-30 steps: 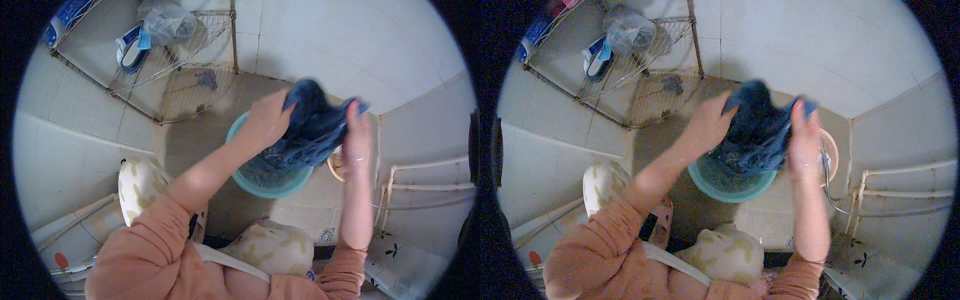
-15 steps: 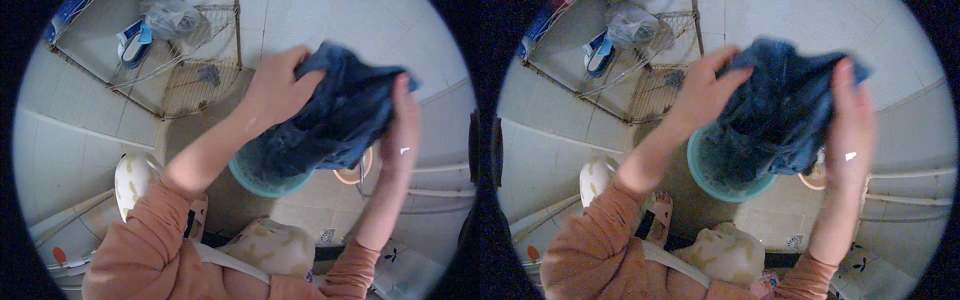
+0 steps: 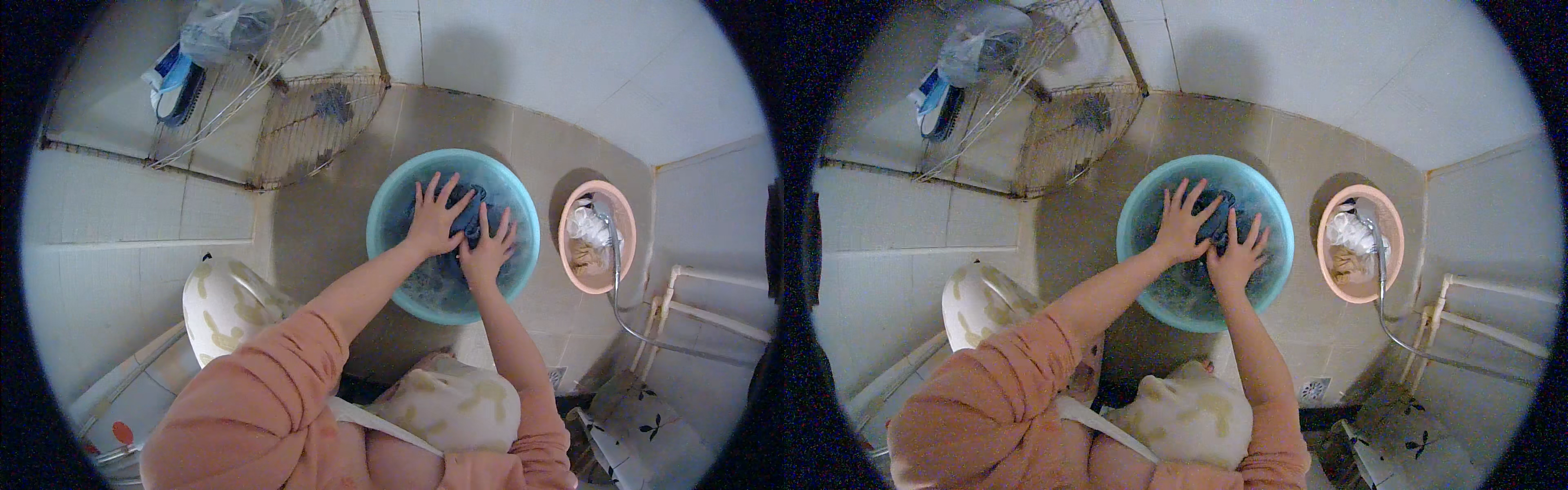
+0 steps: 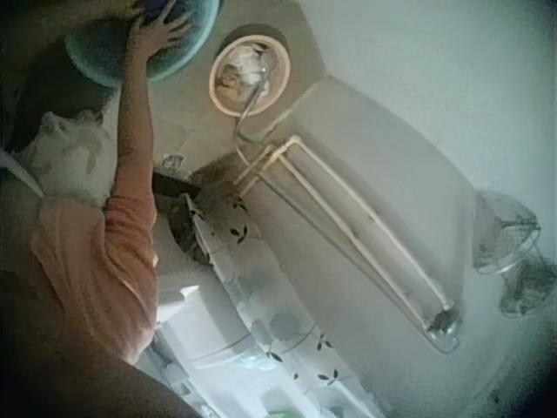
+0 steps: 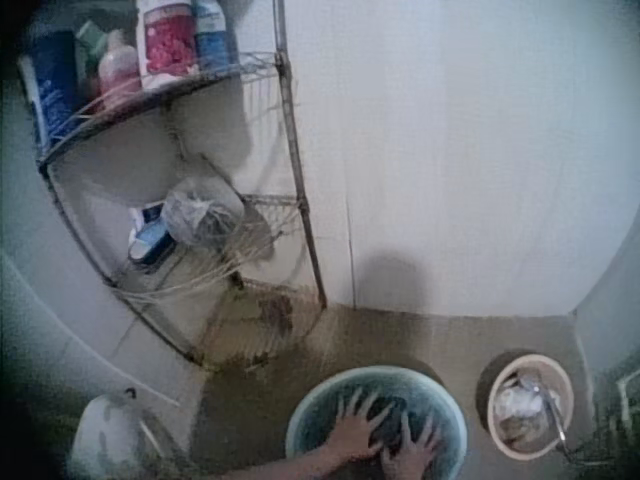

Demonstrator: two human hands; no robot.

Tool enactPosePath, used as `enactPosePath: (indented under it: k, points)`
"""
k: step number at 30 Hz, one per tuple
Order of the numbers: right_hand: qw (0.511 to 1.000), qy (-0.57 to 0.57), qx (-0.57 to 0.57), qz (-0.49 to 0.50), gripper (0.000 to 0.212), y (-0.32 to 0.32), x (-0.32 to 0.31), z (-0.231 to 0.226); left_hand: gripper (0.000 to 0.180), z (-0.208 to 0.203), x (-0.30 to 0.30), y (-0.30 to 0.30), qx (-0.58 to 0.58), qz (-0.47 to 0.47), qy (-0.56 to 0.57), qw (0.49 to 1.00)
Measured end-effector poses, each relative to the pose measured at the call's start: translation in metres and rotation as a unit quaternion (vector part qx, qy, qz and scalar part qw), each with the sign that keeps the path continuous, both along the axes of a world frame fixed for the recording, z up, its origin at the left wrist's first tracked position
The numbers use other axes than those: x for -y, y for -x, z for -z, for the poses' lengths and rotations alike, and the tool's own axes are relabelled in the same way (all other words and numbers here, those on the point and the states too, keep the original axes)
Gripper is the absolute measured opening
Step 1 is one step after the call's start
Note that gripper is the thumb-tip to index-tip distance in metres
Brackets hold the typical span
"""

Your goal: The person sits on the bathroom floor and hand washes several items of clothing in a blue basin using a handheld shower head. They scrub and rinse the clothes, then wring them out and place them into a separate pink basin.

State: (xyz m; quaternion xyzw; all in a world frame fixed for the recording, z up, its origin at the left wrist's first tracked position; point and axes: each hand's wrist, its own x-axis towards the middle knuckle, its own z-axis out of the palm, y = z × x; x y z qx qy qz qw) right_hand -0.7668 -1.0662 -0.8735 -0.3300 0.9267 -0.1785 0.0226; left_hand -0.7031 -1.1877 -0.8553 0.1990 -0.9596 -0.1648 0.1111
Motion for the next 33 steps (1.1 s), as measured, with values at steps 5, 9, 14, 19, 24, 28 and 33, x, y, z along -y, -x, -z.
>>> enactPosePath:
  k: [5,9,14,19,24,28,33]
  points:
    - [0.990,-0.054,0.128,-0.033,0.080,0.002,0.007,0.037,0.086,0.049,0.012,-0.006,0.089,-0.011,-0.100,0.991]
    - [0.982,-0.075,0.155,-0.072,0.077,0.011,0.015,0.047,0.083,0.079,0.020,-0.001,0.185,-0.018,-0.123,0.975]
    - [0.958,-0.034,0.241,-0.149,0.072,0.016,0.015,0.083,0.064,0.141,0.024,-0.022,0.103,-0.089,-0.097,0.986]
    - [0.951,-0.070,0.248,-0.174,0.067,0.030,0.003,0.120,0.055,0.072,0.031,0.022,0.252,-0.076,-0.247,0.933]
    - [0.962,-0.054,0.190,-0.188,0.062,0.035,-0.004,0.168,0.051,0.124,0.034,0.016,0.225,-0.034,-0.318,0.920]
    - [0.973,-0.122,0.129,-0.148,0.059,0.032,0.023,0.098,0.043,0.142,0.025,0.007,0.133,0.005,-0.028,0.991]
    - [0.965,0.037,0.259,0.024,0.051,0.032,0.019,0.038,0.037,0.030,0.022,0.014,0.074,-0.082,-0.171,0.979]
